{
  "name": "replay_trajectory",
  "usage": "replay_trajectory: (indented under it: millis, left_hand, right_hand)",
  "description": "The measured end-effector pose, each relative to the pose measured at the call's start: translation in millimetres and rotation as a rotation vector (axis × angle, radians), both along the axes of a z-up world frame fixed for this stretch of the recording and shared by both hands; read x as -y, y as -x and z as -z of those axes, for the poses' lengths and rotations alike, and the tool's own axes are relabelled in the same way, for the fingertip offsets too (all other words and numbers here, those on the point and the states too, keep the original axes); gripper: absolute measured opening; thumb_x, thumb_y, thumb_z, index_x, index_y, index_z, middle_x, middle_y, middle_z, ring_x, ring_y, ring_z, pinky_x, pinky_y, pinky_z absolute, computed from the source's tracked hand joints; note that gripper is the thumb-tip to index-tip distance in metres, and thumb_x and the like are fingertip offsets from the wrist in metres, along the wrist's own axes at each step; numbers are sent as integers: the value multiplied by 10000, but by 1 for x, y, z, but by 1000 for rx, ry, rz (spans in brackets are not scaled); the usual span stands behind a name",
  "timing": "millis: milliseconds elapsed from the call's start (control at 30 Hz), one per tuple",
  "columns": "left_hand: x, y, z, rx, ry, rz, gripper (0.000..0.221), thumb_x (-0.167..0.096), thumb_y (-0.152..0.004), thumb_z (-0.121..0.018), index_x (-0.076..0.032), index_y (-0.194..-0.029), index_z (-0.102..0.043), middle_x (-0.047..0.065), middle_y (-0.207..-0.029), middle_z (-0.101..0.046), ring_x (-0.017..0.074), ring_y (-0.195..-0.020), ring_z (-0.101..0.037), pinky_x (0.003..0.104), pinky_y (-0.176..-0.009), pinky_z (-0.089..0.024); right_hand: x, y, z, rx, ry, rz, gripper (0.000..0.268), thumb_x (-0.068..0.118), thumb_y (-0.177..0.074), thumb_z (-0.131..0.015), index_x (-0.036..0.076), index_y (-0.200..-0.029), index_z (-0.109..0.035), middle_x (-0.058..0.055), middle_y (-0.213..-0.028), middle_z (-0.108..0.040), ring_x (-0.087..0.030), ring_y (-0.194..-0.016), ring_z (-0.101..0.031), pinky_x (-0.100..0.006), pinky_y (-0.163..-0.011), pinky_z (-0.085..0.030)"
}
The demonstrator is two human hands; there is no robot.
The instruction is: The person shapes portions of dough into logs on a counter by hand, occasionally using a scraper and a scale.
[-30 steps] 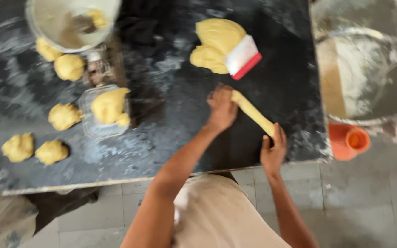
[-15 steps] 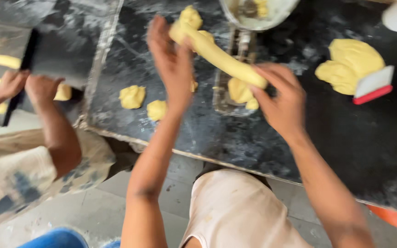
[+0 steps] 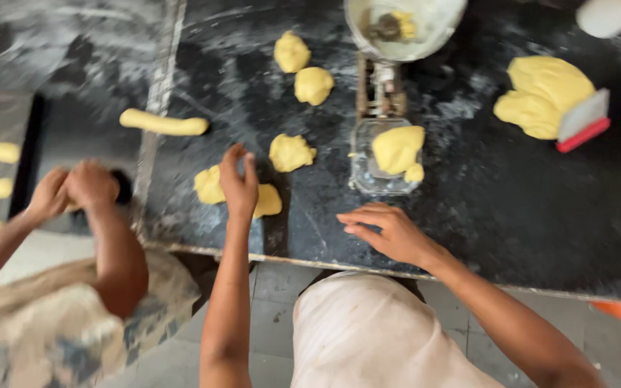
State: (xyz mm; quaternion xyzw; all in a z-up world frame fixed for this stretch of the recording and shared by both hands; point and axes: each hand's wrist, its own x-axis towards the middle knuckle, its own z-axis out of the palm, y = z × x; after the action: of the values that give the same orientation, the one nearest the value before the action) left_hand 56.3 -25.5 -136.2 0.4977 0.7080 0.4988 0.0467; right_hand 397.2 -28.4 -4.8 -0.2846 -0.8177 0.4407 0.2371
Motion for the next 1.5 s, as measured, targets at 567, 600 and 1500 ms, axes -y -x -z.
replay_trajectory:
  millis: [567, 600, 1500]
  left_hand:
    - [-48, -74, -66, 1581, -185, 549, 463, -523, -1126, -486, -95, -1231, -627, 126, -1173, -653, 341, -1076, -605, 530, -934, -471]
    - [-42, -95, -91, 1846, -247, 737, 482, -530, -1136, -459, -88, -1215, -632, 149, -1176, -665, 376, -1072, -621, 547, -921, -474]
    - [-154, -456, 38, -615, 348, 728, 753, -467, -1071, -512, -31, -1620, -237, 201, -1626, -376, 351, -1533, -277, 616, -1186, -152]
  right_hand:
    - [65, -145, 28, -271, 346, 970, 333, 165, -1029, -613, -2, -1311, -671, -123, -1186, -761, -160, -1088, -714, -292, -944, -549]
    - [56, -144, 15, -269, 287, 913, 352, 166, -1030, -609, 5, -1341, -648, -126, -1219, -749, -169, -1120, -713, -301, -965, -555]
    - [-95, -450, 160, 565, -274, 1102, 355, 359, -1111, -492, 56, -1232, -633, -149, -1083, -639, -340, -994, -588, -538, -856, -390]
